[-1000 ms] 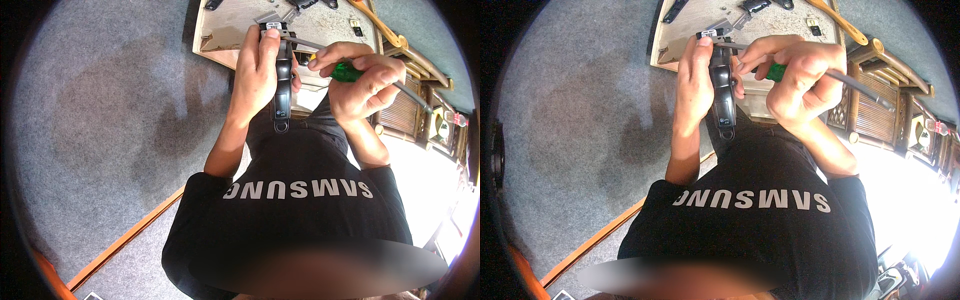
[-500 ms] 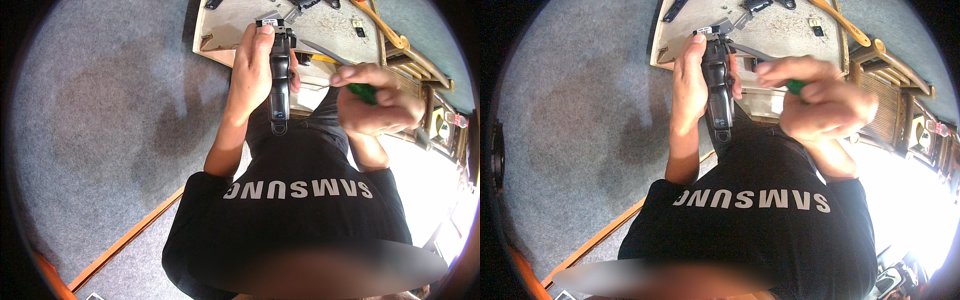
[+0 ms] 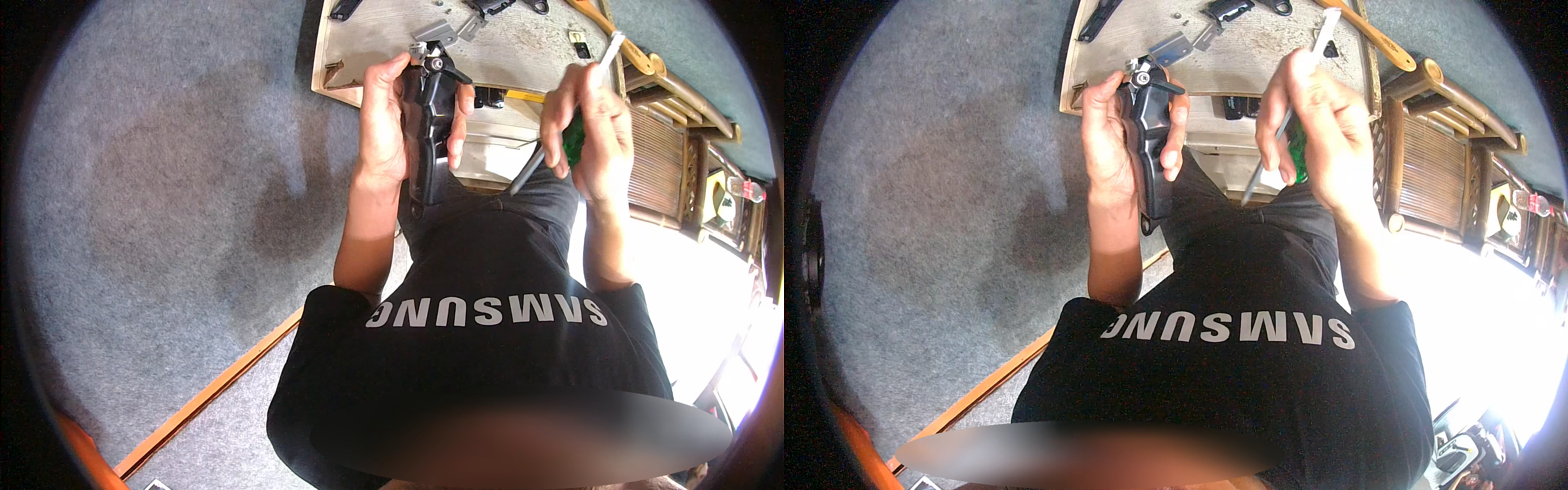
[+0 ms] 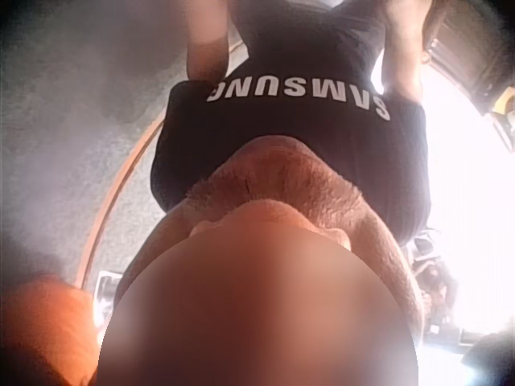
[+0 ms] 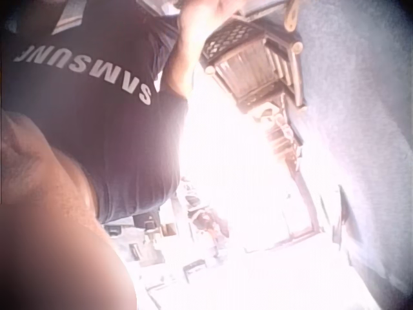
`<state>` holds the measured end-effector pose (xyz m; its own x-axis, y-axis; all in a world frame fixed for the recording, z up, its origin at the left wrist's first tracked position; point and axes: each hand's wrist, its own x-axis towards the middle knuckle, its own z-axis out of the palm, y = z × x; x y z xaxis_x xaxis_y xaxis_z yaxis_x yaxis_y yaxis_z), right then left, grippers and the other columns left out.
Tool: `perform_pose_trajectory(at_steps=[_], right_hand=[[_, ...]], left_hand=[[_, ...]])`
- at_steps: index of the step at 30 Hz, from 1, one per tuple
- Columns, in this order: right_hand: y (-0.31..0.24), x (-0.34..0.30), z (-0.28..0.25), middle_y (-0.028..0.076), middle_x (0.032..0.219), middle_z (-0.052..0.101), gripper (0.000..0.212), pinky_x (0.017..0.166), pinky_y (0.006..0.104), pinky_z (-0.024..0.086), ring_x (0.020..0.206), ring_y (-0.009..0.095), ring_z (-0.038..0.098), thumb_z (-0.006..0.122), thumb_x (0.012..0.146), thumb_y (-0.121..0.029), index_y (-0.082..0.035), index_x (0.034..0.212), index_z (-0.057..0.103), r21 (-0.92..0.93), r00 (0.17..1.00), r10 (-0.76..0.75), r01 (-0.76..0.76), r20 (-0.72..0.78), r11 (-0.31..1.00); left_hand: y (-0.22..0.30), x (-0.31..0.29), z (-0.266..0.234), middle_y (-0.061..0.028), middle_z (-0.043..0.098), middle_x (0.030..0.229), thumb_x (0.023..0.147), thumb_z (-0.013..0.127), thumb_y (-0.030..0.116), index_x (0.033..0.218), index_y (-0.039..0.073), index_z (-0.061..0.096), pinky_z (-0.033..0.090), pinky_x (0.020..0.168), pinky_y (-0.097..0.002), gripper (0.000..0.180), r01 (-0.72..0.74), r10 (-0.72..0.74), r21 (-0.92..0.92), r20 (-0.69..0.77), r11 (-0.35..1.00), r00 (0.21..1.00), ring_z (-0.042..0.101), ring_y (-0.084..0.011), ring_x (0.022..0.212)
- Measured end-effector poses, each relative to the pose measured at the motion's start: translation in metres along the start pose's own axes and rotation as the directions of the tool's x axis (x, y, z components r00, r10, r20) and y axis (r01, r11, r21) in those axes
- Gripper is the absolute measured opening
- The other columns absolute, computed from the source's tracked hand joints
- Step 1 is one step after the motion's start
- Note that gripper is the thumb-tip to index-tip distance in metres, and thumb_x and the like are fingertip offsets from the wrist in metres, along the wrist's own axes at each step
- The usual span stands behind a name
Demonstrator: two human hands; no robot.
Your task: The person repairs a hair clipper by using a screwdriver to remove and replace screws from the blade assembly.
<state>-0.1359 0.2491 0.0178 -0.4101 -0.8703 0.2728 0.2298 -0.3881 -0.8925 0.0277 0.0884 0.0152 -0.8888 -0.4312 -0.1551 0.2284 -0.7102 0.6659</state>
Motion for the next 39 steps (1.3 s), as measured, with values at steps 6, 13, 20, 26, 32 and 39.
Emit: perform_pose_trajectory(at_steps=[6, 13, 20, 26, 32, 39], right_hand=[[0.027, -0.034, 0.01, 0.006, 0.058, 0.056, 0.05, 0.033, 0.0215, 0.034, 0.039, 0.01, 0.047, 0.04, 0.113, -0.042, -0.007, 0.081, 0.055, 0.171, 0.879, 0.472, -0.477, 0.075, 0.862], [0.058, -0.086, 0.023, 0.006, 0.061, 0.063, 0.043, 0.038, 0.0229, 0.038, 0.042, 0.009, 0.05, 0.047, 0.111, -0.041, -0.008, 0.086, 0.058, 0.015, 0.639, 0.7, -0.742, 0.319, 0.67], [0.033, -0.07, 0.023, 0.0, 0.057, 0.058, 0.048, 0.044, 0.0236, 0.042, 0.047, 0.007, 0.056, 0.044, 0.112, -0.042, -0.005, 0.086, 0.062, -0.201, 0.796, 0.527, -0.487, 0.299, 0.85], [0.023, -0.03, 0.019, -0.001, 0.056, 0.055, 0.044, 0.045, 0.0222, 0.034, 0.045, 0.005, 0.048, 0.042, 0.113, -0.041, -0.006, 0.094, 0.062, -0.187, 0.891, 0.431, -0.404, 0.14, 0.896], [0.032, -0.022, 0.029, 0.0, 0.056, 0.052, 0.045, 0.048, 0.025, 0.036, 0.046, 0.007, 0.047, 0.042, 0.113, -0.04, -0.004, 0.095, 0.061, -0.167, 0.893, 0.43, -0.407, 0.134, 0.898], [0.061, -0.04, 0.035, 0.004, 0.073, 0.062, 0.045, 0.045, 0.0205, 0.039, 0.046, 0.006, 0.047, 0.041, 0.114, -0.037, -0.002, 0.093, 0.061, -0.136, 0.903, 0.393, -0.373, 0.172, 0.918]], left_hand=[[0.0, 0.001, -0.011, -0.0199, 0.064, 0.09, 0.101, 0.041, 0.055, 0.111, -0.004, 0.06, 0.051, 0.035, -0.0353, 0.063, -0.047, 0.052, 0.115, -0.042, 0.992, 0.998, 0.059, -0.0234, 0.046], [0.014, 0.003, -0.014, -0.0181, 0.065, 0.077, 0.101, 0.034, 0.056, 0.105, -0.006, 0.06, 0.052, 0.041, -0.0378, 0.067, -0.086, 0.102, 0.159, -0.095, 0.983, 0.99, 0.06, -0.0253, 0.047], [0.015, 0.008, -0.021, -0.0195, 0.065, 0.099, 0.102, 0.034, 0.052, 0.109, -0.003, 0.056, 0.054, 0.041, -0.0376, 0.06, -0.193, 0.195, 0.162, 0.002, 0.968, 0.981, 0.063, -0.0247, 0.052], [0.013, 0.004, -0.017, -0.0238, 0.067, 0.106, 0.102, 0.033, 0.053, 0.114, -0.008, 0.057, 0.055, 0.041, -0.0372, 0.067, -0.157, 0.156, 0.123, 0.017, 0.98, 0.988, 0.064, -0.0242, 0.052], [0.007, -0.006, 0.001, -0.036, 0.061, 0.129, 0.102, 0.038, 0.053, 0.108, -0.004, 0.059, 0.05, 0.032, -0.0314, 0.061, -0.112, 0.119, 0.227, -0.017, 0.967, 0.993, 0.058, -0.0199, 0.045], [0.0, -0.009, 0.009, -0.0361, 0.061, 0.123, 0.103, 0.038, 0.05, 0.109, -0.002, 0.056, 0.048, 0.03, -0.0298, 0.055, -0.031, 0.015, 0.188, 0.088, 0.982, 0.996, 0.059, -0.0207, 0.042]])
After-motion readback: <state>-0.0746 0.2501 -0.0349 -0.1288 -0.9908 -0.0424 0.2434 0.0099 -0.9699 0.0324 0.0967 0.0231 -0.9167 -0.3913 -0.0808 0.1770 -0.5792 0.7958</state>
